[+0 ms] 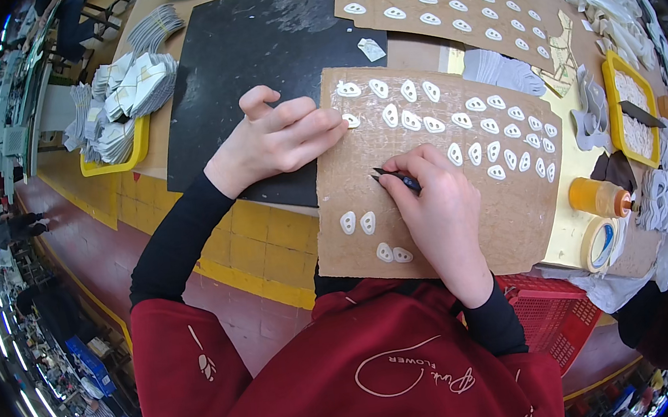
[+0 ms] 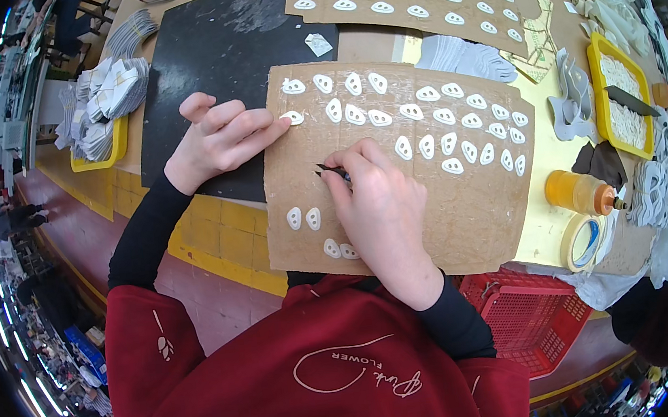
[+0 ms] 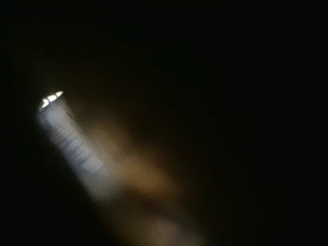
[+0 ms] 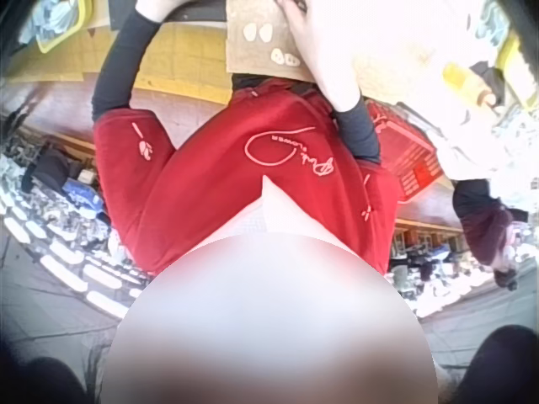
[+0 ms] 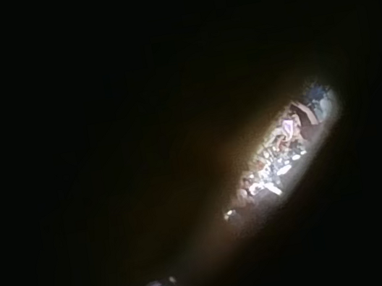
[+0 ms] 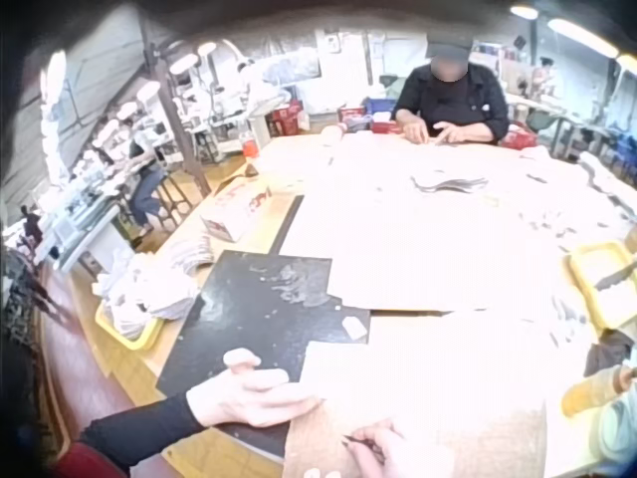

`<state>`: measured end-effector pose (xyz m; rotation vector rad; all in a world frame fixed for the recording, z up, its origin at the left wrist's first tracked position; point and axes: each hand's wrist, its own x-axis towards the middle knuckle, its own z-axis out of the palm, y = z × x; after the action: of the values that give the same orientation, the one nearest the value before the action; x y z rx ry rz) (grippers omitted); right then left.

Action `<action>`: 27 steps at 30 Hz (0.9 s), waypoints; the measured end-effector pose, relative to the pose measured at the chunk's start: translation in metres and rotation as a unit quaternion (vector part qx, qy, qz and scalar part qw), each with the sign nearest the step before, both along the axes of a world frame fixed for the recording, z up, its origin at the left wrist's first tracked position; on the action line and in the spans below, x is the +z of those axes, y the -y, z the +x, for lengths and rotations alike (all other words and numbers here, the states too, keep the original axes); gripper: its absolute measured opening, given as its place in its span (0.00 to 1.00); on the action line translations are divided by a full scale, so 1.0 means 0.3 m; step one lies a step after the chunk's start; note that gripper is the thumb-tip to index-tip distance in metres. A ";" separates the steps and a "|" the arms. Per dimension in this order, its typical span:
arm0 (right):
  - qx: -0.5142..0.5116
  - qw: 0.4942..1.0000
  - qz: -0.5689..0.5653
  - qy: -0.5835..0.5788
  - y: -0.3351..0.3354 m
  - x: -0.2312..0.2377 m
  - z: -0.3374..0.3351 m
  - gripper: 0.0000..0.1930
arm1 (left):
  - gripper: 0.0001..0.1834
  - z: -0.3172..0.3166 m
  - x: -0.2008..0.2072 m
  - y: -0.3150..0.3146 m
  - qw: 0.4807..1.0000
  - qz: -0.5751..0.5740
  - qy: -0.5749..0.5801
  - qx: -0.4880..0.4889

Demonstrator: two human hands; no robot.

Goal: The person arranges small white decorative pieces on a cardboard sheet, then uses a craft knife to cut around each piece. The person handles the pieces one at a time, placing them in rows and trimming them with the knife.

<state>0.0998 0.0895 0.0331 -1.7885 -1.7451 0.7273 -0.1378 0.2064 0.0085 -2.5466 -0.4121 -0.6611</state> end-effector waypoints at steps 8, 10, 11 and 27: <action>-0.003 1.000 -0.010 -0.004 0.000 0.002 0.001 0.06 | 0.14 0.007 0.027 -0.005 0.993 -0.116 0.007 0.016; -0.010 1.000 -0.023 -0.006 0.002 0.003 0.000 0.06 | 0.11 0.011 0.037 0.011 0.981 -0.187 0.010 0.042; -0.006 1.000 -0.016 -0.006 0.001 0.002 0.000 0.06 | 0.10 0.013 0.042 0.019 0.974 -0.221 0.014 0.052; 0.005 1.000 0.016 -0.002 0.007 -0.004 0.002 0.06 | 0.06 0.039 0.105 0.064 0.928 -0.328 0.060 0.165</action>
<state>0.1004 0.0875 0.0318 -1.7579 -1.7535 0.7033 -0.1262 0.1873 0.0400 -2.9307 -1.2571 -0.6227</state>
